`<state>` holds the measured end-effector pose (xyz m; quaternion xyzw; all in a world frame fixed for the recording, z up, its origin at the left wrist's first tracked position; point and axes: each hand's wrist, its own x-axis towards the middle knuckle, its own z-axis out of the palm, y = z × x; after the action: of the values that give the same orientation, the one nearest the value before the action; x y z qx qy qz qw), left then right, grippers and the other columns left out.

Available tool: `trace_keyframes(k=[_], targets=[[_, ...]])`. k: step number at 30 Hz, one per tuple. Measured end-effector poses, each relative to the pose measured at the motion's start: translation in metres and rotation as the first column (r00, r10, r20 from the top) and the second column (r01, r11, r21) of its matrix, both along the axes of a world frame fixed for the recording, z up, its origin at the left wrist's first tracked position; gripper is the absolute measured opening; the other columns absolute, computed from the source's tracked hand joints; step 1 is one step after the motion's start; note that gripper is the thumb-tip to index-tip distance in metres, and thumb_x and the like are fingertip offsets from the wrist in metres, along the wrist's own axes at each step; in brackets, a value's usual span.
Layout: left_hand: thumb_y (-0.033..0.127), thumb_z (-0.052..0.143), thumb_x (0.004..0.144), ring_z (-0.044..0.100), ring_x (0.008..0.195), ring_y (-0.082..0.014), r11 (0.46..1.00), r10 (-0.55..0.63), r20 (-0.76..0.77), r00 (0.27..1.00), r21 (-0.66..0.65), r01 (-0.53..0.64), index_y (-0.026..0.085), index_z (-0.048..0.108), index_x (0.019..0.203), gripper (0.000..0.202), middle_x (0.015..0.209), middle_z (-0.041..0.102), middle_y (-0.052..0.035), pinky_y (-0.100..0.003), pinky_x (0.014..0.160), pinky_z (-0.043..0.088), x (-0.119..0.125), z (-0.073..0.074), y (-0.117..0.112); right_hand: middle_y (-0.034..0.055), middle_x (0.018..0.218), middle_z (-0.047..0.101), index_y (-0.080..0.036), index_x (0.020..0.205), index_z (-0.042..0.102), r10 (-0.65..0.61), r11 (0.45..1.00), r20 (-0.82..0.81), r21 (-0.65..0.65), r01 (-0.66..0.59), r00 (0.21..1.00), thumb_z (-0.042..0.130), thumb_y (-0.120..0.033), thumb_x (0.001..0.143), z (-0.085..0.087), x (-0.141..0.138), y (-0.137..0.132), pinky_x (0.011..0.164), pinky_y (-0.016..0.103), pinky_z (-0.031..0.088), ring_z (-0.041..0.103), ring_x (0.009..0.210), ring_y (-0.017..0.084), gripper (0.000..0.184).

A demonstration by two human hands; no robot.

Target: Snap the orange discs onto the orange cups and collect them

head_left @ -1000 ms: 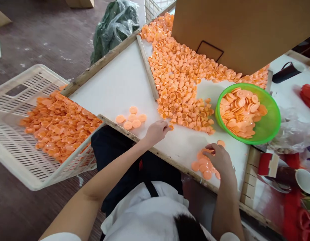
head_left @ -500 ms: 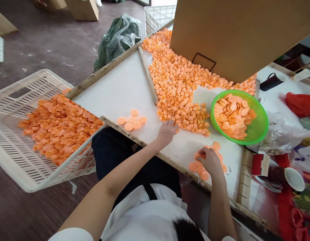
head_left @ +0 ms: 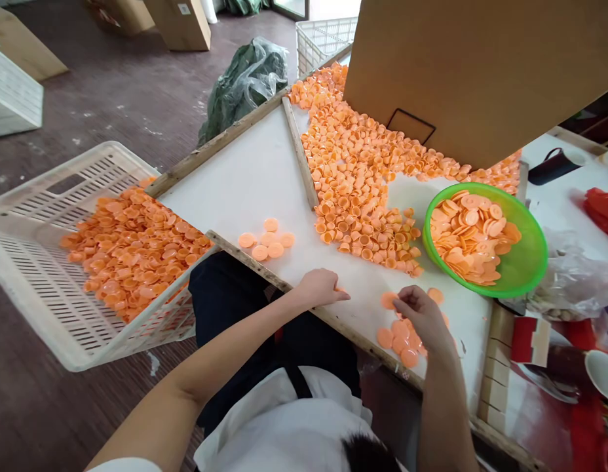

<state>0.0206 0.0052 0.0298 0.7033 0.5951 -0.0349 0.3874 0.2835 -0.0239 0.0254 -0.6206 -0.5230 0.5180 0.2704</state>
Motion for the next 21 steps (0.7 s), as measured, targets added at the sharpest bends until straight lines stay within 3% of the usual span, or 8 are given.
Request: trace_keyframes(k=[3,6,10,13,17,21], targets=[[0.06,0.064,0.074,0.064,0.083,-0.0281,0.996,0.09,-0.024,0.996,0.01,-0.089,0.018,0.063,0.08,0.043,0.085,0.068,-0.0105,-0.031,0.065,0.043,0.003,-0.005,-0.001,-0.0005,0.071,0.059,-0.022,0.086,0.056,0.054,0.996,-0.107,-0.071,-0.062,0.993,0.068,-0.046,0.074,-0.011,-0.035,0.004,0.057,0.028,0.043,0.054,0.062,0.015,0.03],[0.052,0.067,0.076,0.063,0.08,-0.0239,0.98,0.179,0.076,0.981,0.08,-0.185,0.018,0.061,0.095,0.039,0.086,0.067,-0.0073,-0.029,0.064,0.043,0.005,-0.014,-0.008,-0.0004,0.071,0.059,-0.022,0.085,0.057,0.069,0.992,-0.151,-0.095,-0.084,0.986,0.067,-0.05,0.076,-0.023,-0.058,0.004,0.056,0.028,0.043,0.052,0.06,0.015,0.031],[0.03,0.064,0.081,0.059,0.075,-0.0156,0.963,0.173,0.341,0.924,0.139,-0.232,0.02,0.061,0.089,0.013,0.083,0.063,-0.0012,-0.025,0.066,0.042,0.003,-0.025,-0.017,-0.0013,0.07,0.057,-0.022,0.084,0.059,0.068,0.993,-0.192,-0.083,-0.085,0.979,0.066,-0.05,0.079,-0.031,-0.065,0.002,0.057,0.027,0.043,0.051,0.06,0.014,0.03],[0.023,0.062,0.08,0.056,0.072,-0.0146,0.954,0.181,0.416,0.891,0.145,-0.262,0.019,0.062,0.084,0.006,0.08,0.062,-0.0006,-0.025,0.066,0.042,0.003,-0.03,-0.02,-0.0011,0.071,0.058,-0.021,0.085,0.06,0.051,0.995,-0.207,-0.073,-0.068,0.977,0.065,-0.05,0.08,-0.033,-0.068,0.001,0.059,0.027,0.044,0.051,0.061,0.014,0.029],[0.019,0.048,0.087,0.056,0.073,-0.0151,0.948,0.177,0.48,0.859,0.151,-0.279,0.018,0.062,0.081,0.016,0.08,0.063,-0.0023,-0.026,0.07,0.043,0.003,-0.035,-0.022,0.0,0.07,0.06,-0.02,0.083,0.06,0.04,0.997,-0.206,-0.054,-0.052,0.978,0.066,-0.051,0.078,-0.038,-0.079,0.002,0.056,0.028,0.043,0.051,0.059,0.014,0.032],[0.024,0.041,0.091,0.057,0.074,-0.0166,0.946,0.194,0.504,0.842,0.131,-0.297,0.017,0.061,0.077,0.025,0.079,0.064,-0.0043,-0.028,0.07,0.043,0.003,-0.038,-0.023,0.0024,0.07,0.064,-0.02,0.08,0.06,0.057,0.998,-0.111,-0.003,-0.058,0.992,0.066,-0.051,0.076,-0.043,-0.092,0.004,0.052,0.028,0.042,0.054,0.057,0.016,0.031]])
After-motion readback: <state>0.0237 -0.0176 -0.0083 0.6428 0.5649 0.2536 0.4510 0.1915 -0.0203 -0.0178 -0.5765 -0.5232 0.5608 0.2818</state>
